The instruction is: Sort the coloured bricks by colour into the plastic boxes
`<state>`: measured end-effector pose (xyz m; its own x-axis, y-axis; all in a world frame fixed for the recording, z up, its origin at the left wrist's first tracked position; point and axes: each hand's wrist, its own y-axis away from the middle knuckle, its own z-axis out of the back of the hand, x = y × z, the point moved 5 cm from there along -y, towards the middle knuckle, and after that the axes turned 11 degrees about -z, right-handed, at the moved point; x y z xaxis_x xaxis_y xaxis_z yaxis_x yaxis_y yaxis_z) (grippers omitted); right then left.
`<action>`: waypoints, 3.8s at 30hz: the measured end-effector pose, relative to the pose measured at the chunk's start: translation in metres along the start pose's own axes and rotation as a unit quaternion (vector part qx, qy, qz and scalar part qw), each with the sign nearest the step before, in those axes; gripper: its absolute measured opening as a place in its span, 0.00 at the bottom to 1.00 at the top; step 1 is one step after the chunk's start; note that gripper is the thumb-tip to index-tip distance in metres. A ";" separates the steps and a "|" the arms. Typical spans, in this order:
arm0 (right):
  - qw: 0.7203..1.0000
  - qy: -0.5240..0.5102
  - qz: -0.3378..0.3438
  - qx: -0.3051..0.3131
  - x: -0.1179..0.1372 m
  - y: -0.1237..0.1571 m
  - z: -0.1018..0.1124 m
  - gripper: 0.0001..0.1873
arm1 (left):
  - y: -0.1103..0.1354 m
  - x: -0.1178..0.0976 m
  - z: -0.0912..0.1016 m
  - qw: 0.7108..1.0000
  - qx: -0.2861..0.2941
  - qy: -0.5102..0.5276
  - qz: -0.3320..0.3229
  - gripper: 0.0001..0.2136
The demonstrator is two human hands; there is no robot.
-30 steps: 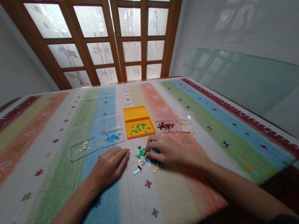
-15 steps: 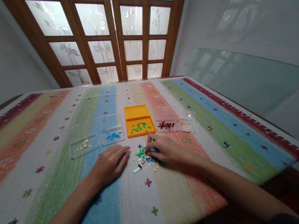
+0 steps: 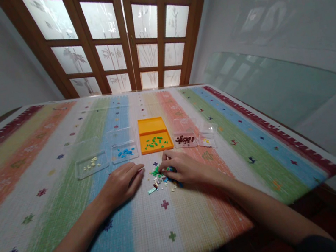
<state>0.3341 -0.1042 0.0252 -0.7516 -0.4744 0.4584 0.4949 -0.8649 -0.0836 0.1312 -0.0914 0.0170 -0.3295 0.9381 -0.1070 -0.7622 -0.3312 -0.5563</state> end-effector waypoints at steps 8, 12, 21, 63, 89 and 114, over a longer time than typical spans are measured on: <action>1.000 0.008 -0.003 0.008 -0.001 -0.001 -0.002 0.07 | -0.002 -0.001 0.001 1.000 -0.002 0.002 -0.001 0.11; 1.000 0.010 0.002 0.005 -0.002 -0.001 -0.003 0.08 | -0.002 -0.001 0.001 1.000 -0.003 0.005 0.000 0.11; 1.000 -0.017 0.005 -0.002 -0.004 0.000 0.002 0.06 | -0.001 -0.002 0.001 1.000 0.001 0.006 0.000 0.12; 0.999 0.001 -0.034 0.033 -0.037 0.013 0.040 0.07 | 0.003 0.003 0.006 1.000 -0.009 -0.002 0.007 0.23; 0.994 0.002 -0.031 0.103 -0.032 0.013 0.032 0.08 | 0.004 0.003 0.003 1.000 0.005 0.003 -0.005 0.19; 0.996 -0.012 0.009 0.089 -0.010 0.015 0.022 0.10 | 0.004 0.004 0.003 1.000 0.015 0.009 0.000 0.17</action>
<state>0.3586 -0.1083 0.0382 -0.7319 -0.4841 0.4795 0.5795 -0.8124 0.0643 0.1253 -0.0887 0.0167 -0.3195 0.9398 -0.1210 -0.7790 -0.3332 -0.5312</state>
